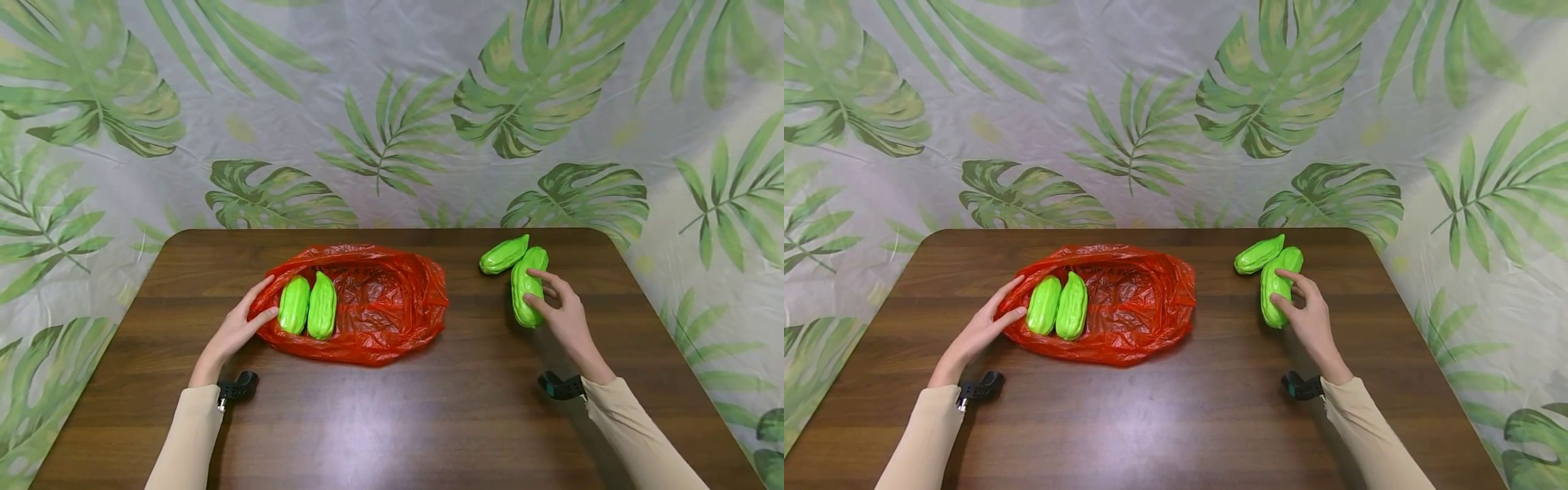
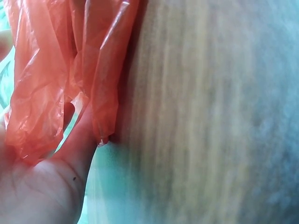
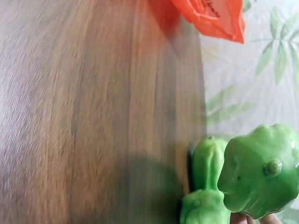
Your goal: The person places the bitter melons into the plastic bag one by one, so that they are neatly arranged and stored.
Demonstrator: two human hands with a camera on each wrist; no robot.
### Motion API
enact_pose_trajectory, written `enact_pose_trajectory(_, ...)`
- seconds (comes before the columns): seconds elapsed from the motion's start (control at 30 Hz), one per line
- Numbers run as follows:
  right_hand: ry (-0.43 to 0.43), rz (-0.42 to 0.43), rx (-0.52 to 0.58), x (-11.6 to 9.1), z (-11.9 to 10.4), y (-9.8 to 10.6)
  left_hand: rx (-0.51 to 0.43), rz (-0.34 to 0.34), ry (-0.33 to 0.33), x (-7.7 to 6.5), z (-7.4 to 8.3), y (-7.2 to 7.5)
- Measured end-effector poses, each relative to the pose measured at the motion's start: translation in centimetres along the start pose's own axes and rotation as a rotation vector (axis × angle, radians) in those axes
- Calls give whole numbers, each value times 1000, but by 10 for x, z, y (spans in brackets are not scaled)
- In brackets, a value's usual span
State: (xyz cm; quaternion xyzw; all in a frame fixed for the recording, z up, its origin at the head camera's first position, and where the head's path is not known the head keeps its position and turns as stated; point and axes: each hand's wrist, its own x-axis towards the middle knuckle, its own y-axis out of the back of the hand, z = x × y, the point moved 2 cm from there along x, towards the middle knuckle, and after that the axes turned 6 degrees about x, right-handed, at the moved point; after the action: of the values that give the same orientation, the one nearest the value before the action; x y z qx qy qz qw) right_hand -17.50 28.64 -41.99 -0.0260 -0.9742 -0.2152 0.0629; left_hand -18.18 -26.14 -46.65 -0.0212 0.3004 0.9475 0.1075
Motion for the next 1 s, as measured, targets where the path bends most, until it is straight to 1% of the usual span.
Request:
enact_pose_trajectory(0.23, 7, -20, 2, 3, -7, -14, 1, 0, 0, 0, 0, 0)
enact_pose_trajectory(0.43, 0, -56, 37, 6, -14, -26, 6, 10, -10, 0, -2, 0)
enact_pose_trajectory(0.6, 26, -84, 54, 8, -21, -34, 6, 19, -25, 1, -3, -1)
enact_pose_trajectory(0.8, 56, -121, 82, 11, -29, -44, 8, 14, -17, 1, -3, -1)
enact_pose_trajectory(1.0, 87, -133, 135, 14, -38, -53, 18, 15, -14, 2, -3, -1)
